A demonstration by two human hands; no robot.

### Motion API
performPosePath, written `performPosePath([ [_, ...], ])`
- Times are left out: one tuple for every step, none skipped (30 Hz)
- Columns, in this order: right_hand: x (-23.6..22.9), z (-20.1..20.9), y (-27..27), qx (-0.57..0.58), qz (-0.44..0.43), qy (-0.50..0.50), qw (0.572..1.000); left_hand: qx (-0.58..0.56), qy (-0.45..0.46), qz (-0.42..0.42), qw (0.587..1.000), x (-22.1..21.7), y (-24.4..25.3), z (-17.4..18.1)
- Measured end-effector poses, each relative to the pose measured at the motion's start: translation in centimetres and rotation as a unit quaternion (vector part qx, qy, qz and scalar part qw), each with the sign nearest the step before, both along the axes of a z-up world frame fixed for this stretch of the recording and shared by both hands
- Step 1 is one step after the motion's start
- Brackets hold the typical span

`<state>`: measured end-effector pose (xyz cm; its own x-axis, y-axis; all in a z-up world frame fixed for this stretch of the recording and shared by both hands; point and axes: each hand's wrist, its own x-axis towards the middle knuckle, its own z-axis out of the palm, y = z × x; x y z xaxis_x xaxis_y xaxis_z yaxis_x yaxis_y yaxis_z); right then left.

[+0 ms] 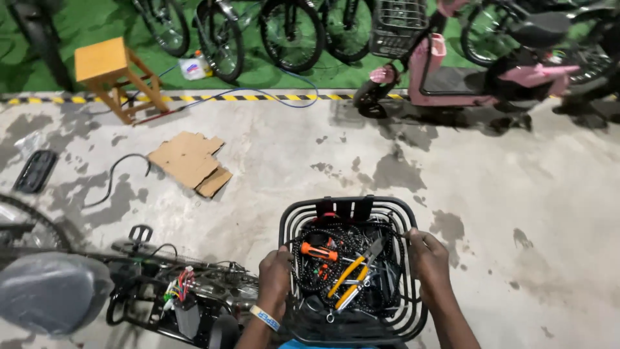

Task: The person organizes and secures the wiring on the front fork of a black electric bicycle. They route the cables along the frame and use zip ties to fasten them in place.

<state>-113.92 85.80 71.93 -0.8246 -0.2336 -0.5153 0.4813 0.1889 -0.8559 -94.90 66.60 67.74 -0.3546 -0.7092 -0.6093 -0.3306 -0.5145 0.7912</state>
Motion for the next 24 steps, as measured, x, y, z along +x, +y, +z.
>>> performPosePath([
  [-1.6, 0.0, -1.5, 0.002, 0.028, -0.001, 1.000, 0.002, -0.001, 0.028, 1.000, -0.5, -0.3, 0.8],
  [-2.9, 0.0, -3.2, 0.008, 0.060, 0.006, 0.998, 0.008, -0.010, 0.049, 0.999, -0.9, -0.6, 1.5],
  [-4.4, 0.2, -5.2, 0.013, 0.094, 0.018, 0.995, 0.015, -0.014, 0.071, 0.997, -1.5, -1.2, 2.4],
  [-5.4, 0.5, -6.7, 0.015, 0.123, 0.020, 0.992, 0.018, -0.011, 0.100, 0.995, -1.7, -1.4, 2.5],
  [-6.4, 0.7, -8.7, 0.047, 0.143, 0.028, 0.988, 0.037, 0.005, 0.138, 0.990, -1.8, -2.2, 2.6],
  [-7.2, 0.9, -10.9, 0.078, 0.162, 0.038, 0.983, 0.055, 0.022, 0.175, 0.983, -2.0, -3.0, 2.8],
  [-8.2, 0.9, -12.8, 0.075, 0.186, 0.040, 0.979, 0.052, 0.023, 0.199, 0.978, -2.3, -3.8, 2.7],
  [-9.1, 0.7, -14.8, 0.068, 0.204, 0.034, 0.976, 0.049, 0.019, 0.219, 0.974, -2.7, -4.7, 2.5],
  [-9.6, 0.2, -17.0, 0.060, 0.217, 0.026, 0.974, 0.046, 0.013, 0.233, 0.971, -2.8, -6.0, 2.1],
  [-10.0, 0.0, -19.2, 0.058, 0.235, 0.025, 0.970, 0.044, 0.012, 0.252, 0.967, -3.0, -7.3, 1.6],
  [-10.0, -0.2, -21.1, 0.047, 0.247, 0.024, 0.968, 0.049, 0.017, 0.267, 0.962, -2.9, -8.6, 1.3],
  [-10.1, -0.3, -23.2, 0.037, 0.258, 0.024, 0.965, 0.055, 0.022, 0.283, 0.957, -2.8, -10.1, 1.1],
  [-10.2, -0.4, -25.5, 0.034, 0.272, 0.024, 0.961, 0.051, 0.023, 0.297, 0.953, -3.0, -11.9, 0.5],
  [-10.4, -0.6, -27.8, 0.053, 0.275, 0.016, 0.960, 0.042, 0.000, 0.299, 0.953, -3.3, -13.7, -0.1],
  [-10.5, -0.7, -29.2, 0.072, 0.273, 0.010, 0.959, 0.034, -0.022, 0.298, 0.954, -3.4, -14.8, -0.7],
  [-10.4, -0.4, -31.0, 0.069, 0.283, 0.013, 0.956, 0.031, -0.019, 0.309, 0.951, -3.4, -16.4, -0.5],
  [-10.5, -0.1, -33.5, 0.044, 0.287, -0.004, 0.957, 0.031, -0.027, 0.308, 0.950, -3.5, -18.8, -0.3],
  [-10.6, 0.3, -35.9, 0.020, 0.291, -0.022, 0.956, 0.031, -0.036, 0.308, 0.950, -3.6, -21.1, 0.0],
  [-10.8, 0.2, -38.0, 0.015, 0.302, -0.019, 0.953, 0.027, -0.033, 0.319, 0.947, -3.6, -22.9, 0.2],
  [-11.0, 0.1, -40.0, 0.003, 0.311, -0.011, 0.950, 0.013, -0.033, 0.312, 0.950, -3.6, -24.7, 0.4],
  [-11.2, 0.1, -41.4, 0.002, 0.320, -0.007, 0.947, 0.012, -0.038, 0.304, 0.952, -3.6, -25.8, 0.6],
  [-11.2, 0.3, -43.0, 0.009, 0.331, -0.009, 0.944, 0.019, -0.039, 0.314, 0.948, -3.5, -26.7, 0.8],
  [-11.0, 0.4, -45.1, -0.007, 0.342, -0.015, 0.940, 0.013, -0.037, 0.320, 0.947, -3.1, -28.2, 1.0],
  [-10.8, 0.5, -47.3, -0.022, 0.353, -0.022, 0.935, 0.008, -0.034, 0.325, 0.945, -2.8, -29.7, 1.1],
])
